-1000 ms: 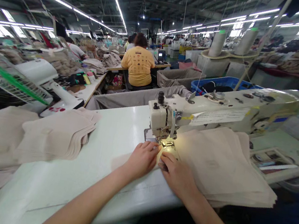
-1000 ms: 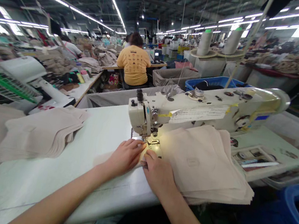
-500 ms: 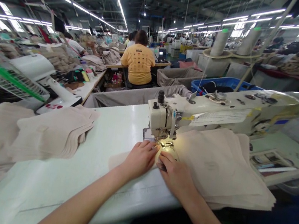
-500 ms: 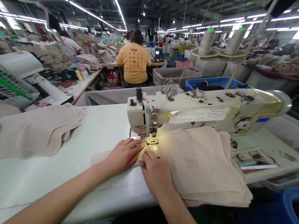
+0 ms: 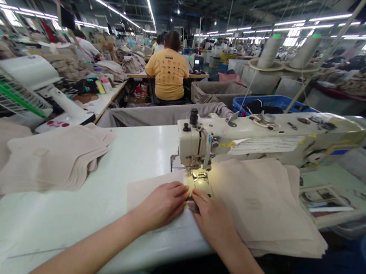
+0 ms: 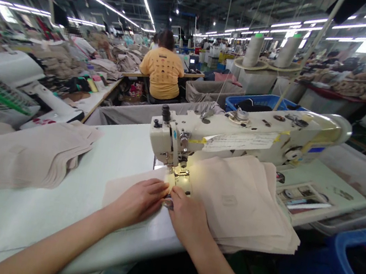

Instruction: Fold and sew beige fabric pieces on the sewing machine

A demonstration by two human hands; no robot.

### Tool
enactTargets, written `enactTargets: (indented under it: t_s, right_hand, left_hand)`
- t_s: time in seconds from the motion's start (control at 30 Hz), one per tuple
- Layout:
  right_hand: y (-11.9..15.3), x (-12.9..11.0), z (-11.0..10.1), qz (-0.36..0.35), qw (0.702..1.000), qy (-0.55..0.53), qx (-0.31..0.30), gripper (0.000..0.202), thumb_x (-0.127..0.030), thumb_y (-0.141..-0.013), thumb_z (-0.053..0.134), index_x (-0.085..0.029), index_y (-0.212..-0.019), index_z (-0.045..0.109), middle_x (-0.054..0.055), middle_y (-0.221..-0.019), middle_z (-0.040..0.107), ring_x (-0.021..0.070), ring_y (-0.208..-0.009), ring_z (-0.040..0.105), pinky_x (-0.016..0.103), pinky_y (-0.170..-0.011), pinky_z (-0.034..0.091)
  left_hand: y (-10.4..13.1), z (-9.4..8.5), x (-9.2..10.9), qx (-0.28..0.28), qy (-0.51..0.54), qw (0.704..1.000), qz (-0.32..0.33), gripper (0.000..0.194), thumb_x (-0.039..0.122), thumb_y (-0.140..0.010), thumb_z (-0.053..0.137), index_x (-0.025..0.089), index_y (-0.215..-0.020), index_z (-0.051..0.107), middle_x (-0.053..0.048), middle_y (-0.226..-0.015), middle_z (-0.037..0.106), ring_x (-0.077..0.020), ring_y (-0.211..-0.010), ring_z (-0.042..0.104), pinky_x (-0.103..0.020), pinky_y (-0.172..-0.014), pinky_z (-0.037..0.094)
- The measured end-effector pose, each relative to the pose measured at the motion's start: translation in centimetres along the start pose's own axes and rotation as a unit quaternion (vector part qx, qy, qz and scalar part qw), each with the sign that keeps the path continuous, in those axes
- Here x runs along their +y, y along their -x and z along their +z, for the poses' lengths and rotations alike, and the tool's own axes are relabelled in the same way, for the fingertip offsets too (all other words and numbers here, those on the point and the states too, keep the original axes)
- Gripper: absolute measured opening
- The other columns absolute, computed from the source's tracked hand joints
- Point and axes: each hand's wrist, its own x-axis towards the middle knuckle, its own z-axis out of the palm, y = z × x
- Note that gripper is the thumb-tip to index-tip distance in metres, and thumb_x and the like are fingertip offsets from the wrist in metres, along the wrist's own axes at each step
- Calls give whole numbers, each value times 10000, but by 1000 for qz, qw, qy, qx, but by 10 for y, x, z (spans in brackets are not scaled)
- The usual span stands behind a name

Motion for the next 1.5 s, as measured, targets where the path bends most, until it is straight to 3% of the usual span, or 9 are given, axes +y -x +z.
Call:
enactTargets:
  t_s: [0.2,0.33,0.57,0.7,0.83,1.27,1.4,1.5]
  right_hand:
    - [-26,3,-4,-6,1000,-2,12,287,-252,-1001,494,-209,-1244,640,29,-1311,671,216,-1011,706,305,-801,536]
    - [-36,4,-4,2,1000,-6,18,264,-257,-1003,494,-228,-1204,662,30,-1317,665,207,-1029,698,296,-824,521]
    - [-22,-5,0,16,999,-11,26,280,-293,-1012,491,-213,-1222,658,58,-1303,675,217,-1025,702,309,-825,541]
    - [-10,-10,17,33,998,30,39,348,-225,-983,503,-225,-1313,615,77,-1450,586,210,-976,723,310,-816,558]
    - [-7,-13,28,38,996,51,60,384,-217,-981,499,-208,-1353,594,89,-1470,570,218,-974,727,316,-795,573]
    - [-7,-13,25,32,996,60,58,389,-220,-985,477,-195,-1350,606,96,-1477,563,218,-938,736,334,-796,587]
    - [-5,-8,20,24,997,44,53,372,-216,-986,465,-201,-1320,628,101,-1459,578,233,-967,734,371,-823,596]
    - [-3,-3,17,28,998,25,58,363,-188,-972,460,-214,-1279,651,89,-1424,607,241,-1025,720,374,-842,596]
  left_hand:
    - [-16,-4,-26,21,3,1000,4,257,202,-1000,442,161,-989,695,-107,-1048,692,-239,-1018,633,-387,-922,556]
    - [-25,-8,-41,31,10,999,14,306,228,-1023,400,164,-1018,700,-108,-1061,695,-239,-1038,627,-384,-934,545]
    - [-28,-6,-56,46,11,999,18,313,241,-1029,393,169,-1077,694,-103,-1048,694,-222,-996,640,-374,-919,555]
    - [-23,1,-55,75,1,997,2,316,235,-1025,402,164,-1171,673,-115,-1148,694,-229,-1093,627,-397,-981,549]
    - [-21,3,-53,84,6,996,-4,310,237,-1022,415,180,-1176,677,-114,-1184,690,-228,-1125,626,-416,-995,553]
    - [-18,6,-44,84,4,994,-64,302,213,-984,484,172,-1259,602,-118,-1274,645,-251,-1223,575,-440,-1067,501]
    - [-5,-4,-28,52,-34,988,-139,287,236,-988,485,165,-1228,625,-121,-1272,653,-272,-1153,600,-465,-1016,520]
    - [9,-18,-24,15,0,992,-122,299,174,-999,419,186,-1181,656,-88,-1231,675,-236,-1114,615,-422,-1011,518]
